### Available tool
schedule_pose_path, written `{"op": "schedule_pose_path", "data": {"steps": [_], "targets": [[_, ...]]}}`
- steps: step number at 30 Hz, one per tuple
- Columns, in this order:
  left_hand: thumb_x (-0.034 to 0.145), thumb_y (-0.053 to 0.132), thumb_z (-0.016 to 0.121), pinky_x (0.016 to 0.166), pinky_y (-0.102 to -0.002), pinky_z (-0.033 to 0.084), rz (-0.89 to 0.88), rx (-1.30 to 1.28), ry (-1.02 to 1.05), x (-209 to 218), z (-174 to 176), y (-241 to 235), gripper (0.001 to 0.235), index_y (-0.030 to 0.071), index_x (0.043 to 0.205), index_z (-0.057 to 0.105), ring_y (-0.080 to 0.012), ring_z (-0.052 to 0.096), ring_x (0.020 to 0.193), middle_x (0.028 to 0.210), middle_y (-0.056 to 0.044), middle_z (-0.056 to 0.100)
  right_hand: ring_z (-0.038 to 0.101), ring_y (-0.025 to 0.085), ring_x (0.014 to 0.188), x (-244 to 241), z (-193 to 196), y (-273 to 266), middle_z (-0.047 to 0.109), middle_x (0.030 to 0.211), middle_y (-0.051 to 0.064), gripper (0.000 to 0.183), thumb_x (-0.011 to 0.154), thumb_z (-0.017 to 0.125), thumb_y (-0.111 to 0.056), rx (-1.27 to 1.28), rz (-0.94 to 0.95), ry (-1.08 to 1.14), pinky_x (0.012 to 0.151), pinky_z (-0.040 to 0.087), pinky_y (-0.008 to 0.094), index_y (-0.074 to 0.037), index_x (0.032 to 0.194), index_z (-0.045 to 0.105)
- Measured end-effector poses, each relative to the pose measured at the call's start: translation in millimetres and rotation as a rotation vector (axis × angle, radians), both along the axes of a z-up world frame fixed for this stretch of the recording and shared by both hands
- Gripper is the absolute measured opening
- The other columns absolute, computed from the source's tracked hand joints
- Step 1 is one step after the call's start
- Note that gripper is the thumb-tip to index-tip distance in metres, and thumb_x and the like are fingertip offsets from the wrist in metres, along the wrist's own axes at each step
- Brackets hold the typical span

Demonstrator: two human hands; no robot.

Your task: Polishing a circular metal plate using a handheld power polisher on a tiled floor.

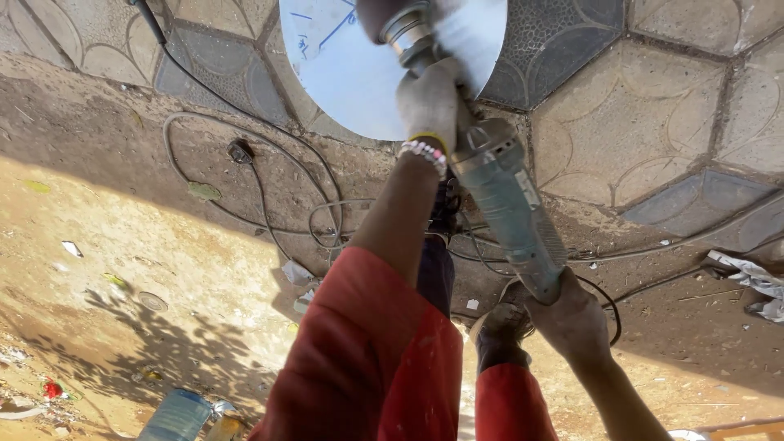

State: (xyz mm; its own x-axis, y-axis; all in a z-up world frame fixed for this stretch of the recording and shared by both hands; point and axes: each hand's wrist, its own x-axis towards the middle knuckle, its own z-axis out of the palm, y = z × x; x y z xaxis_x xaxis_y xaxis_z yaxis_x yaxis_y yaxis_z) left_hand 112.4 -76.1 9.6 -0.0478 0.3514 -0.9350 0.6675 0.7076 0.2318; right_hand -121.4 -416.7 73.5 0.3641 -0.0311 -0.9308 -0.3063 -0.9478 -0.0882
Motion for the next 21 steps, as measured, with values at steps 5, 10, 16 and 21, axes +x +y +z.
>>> {"op": "schedule_pose_path", "data": {"steps": [5, 10, 16, 21], "targets": [[0.107, 0.0, 0.084, 0.058, -0.037, 0.059, -0.064, -0.116, -0.127, 57.7, -29.1, -66.5, 0.027, -0.003, 0.134, 0.08, -0.023, 0.068, 0.067, 0.09, -0.011, 0.075, 0.084, 0.036, 0.076, 26.6, 14.5, -9.3, 0.086, 0.097, 0.019, 0.038, 0.105, 0.083, -0.019, -0.101, -0.23, 0.029, 0.059, 0.078, 0.055, -0.001, 0.136, 0.069], [0.105, 0.005, 0.081, 0.056, -0.04, 0.06, -0.208, -0.099, -0.176, 65.2, -27.2, -66.1, 0.014, -0.002, 0.117, 0.081, -0.0227, 0.068, 0.065, 0.081, -0.013, 0.074, 0.089, 0.034, 0.082, 10.7, 2.7, 1.7, 0.091, 0.099, 0.013, 0.046, 0.099, 0.082, -0.027, -0.158, -0.213, 0.026, 0.07, 0.08, 0.053, -0.01, 0.14, 0.072], [0.11, -0.003, 0.078, 0.061, -0.047, 0.072, 0.051, 0.016, -0.035, -7.7, -17.0, 17.6, 0.023, -0.002, 0.133, 0.078, -0.0291, 0.079, 0.065, 0.087, -0.013, 0.081, 0.091, 0.055, 0.108, -27.1, -18.5, 24.0, 0.084, 0.131, 0.029, 0.064, 0.101, 0.089, -0.046, -0.01, -0.075, 0.036, 0.09, 0.078, 0.068, -0.011, 0.149, 0.066], [0.108, 0.001, 0.077, 0.083, -0.041, 0.074, 0.036, 0.163, 0.17, -51.2, 28.5, 76.7, 0.016, 0.008, 0.122, 0.076, -0.0199, 0.073, 0.08, 0.1, -0.009, 0.077, 0.089, 0.051, 0.113, -9.2, -2.7, 68.6, 0.092, 0.125, 0.019, 0.057, 0.097, 0.077, -0.038, 0.095, 0.026, 0.147, 0.095, 0.071, 0.066, -0.018, 0.148, 0.065]]}}
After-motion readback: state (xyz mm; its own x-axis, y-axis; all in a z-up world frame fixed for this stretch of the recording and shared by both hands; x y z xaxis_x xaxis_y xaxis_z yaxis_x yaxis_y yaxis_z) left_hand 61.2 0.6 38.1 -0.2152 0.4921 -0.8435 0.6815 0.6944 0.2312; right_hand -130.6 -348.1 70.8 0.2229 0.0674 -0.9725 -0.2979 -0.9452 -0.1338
